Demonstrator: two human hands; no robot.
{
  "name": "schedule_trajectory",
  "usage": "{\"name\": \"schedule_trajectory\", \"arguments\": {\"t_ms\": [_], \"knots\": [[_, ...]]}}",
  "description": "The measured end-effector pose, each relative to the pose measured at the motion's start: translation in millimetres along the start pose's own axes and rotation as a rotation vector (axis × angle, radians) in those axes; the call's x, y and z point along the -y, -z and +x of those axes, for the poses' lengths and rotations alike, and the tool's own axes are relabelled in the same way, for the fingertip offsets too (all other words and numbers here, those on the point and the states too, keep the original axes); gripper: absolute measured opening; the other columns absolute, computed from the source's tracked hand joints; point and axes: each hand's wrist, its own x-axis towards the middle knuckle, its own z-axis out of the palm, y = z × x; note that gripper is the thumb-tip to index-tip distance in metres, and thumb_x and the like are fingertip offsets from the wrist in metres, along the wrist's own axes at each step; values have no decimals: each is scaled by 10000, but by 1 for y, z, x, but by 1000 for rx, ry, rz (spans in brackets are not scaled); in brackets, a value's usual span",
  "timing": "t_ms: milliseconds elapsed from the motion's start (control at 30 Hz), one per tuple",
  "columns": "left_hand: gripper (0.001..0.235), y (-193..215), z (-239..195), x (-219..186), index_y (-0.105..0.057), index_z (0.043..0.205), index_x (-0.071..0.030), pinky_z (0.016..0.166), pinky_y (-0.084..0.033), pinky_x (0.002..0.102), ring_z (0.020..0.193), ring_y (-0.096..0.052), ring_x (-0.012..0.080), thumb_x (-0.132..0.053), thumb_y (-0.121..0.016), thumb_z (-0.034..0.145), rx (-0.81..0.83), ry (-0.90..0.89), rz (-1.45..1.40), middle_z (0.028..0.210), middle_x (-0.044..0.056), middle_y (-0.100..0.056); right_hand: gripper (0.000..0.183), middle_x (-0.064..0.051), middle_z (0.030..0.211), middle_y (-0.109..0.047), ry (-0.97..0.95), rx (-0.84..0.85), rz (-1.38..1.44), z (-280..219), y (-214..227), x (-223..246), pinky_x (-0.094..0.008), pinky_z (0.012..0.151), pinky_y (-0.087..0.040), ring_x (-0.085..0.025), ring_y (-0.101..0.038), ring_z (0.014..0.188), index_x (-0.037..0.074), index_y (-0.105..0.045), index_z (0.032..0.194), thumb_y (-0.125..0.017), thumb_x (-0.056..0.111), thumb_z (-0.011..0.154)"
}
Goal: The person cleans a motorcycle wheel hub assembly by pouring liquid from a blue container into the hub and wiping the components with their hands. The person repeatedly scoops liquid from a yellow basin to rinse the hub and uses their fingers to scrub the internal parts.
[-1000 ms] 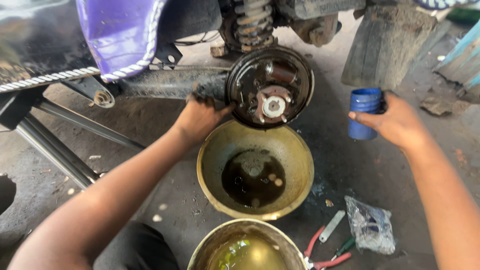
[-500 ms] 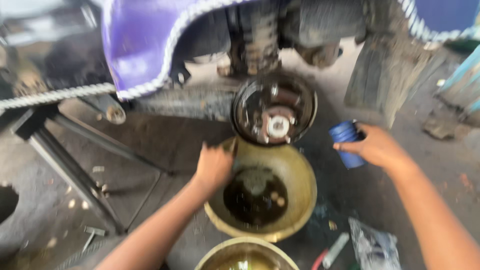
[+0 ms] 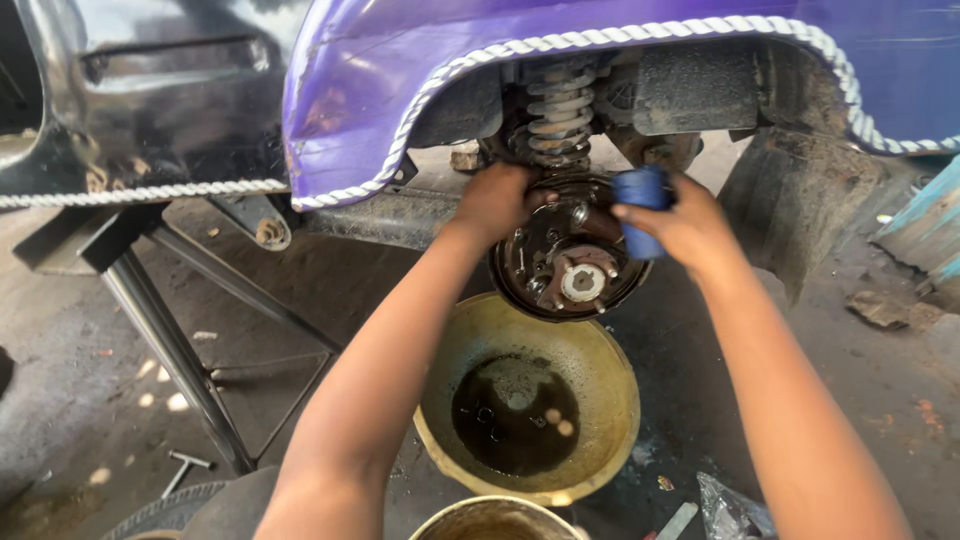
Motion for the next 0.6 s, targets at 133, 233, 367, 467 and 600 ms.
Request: {"name": "schedule_trajectory", "arguments": {"t_ms": [133,233,367,467,600], "knots": [[422,-37,-20,25,-637,1298,-70,958,-514,504,1106,-647,429,-136,-683,884,-92,77,-175,1166,255,-684,741,-164,1203,-728,-89,-69,178,-36,18,-37,-397,984,-517,-249,-698,1080,-7,-635,1325,-883,353,726],[604,-64,-33,27,-530,1379,-13,1089,-460,470,1267,-565,435,-9,-688,796,-150,88,-180,1341,275,-602,751,-178,1198,-686,-206,-149,55,-53,35,-51,-408,966,-504,-269,-675,1092,-38,-555,1333,-910,322,778],[868,-66,-37,29,-420,1432,41,1183,-299,435,1410,-375,427,46,-753,630,-121,79,-165,1481,293,-442,671,-172,1223,-709,-163,-119,138,-77,46,-52,-397,977,-510,-279,-676,1119,-14,-635,1328,-858,313,786],[894,-60,-36,28,-392,1455,51,1201,-258,426,1444,-326,415,42,-754,637,-56,115,-165,1517,295,-394,690,-185,1251,-707,-176,-73,-17,-87,56,-58,-422,995,-492,-299,-664,1159,1,-634,1349,-870,295,771],[822,-60,-42,27,-437,1496,34,1246,-275,412,1493,-369,383,4,-679,711,-126,151,-297,1559,251,-453,817,-214,1262,-690,-190,106,-275,-88,67,-76,-468,1009,-484,-328,-658,1170,48,-607,1396,-903,299,677]]}}
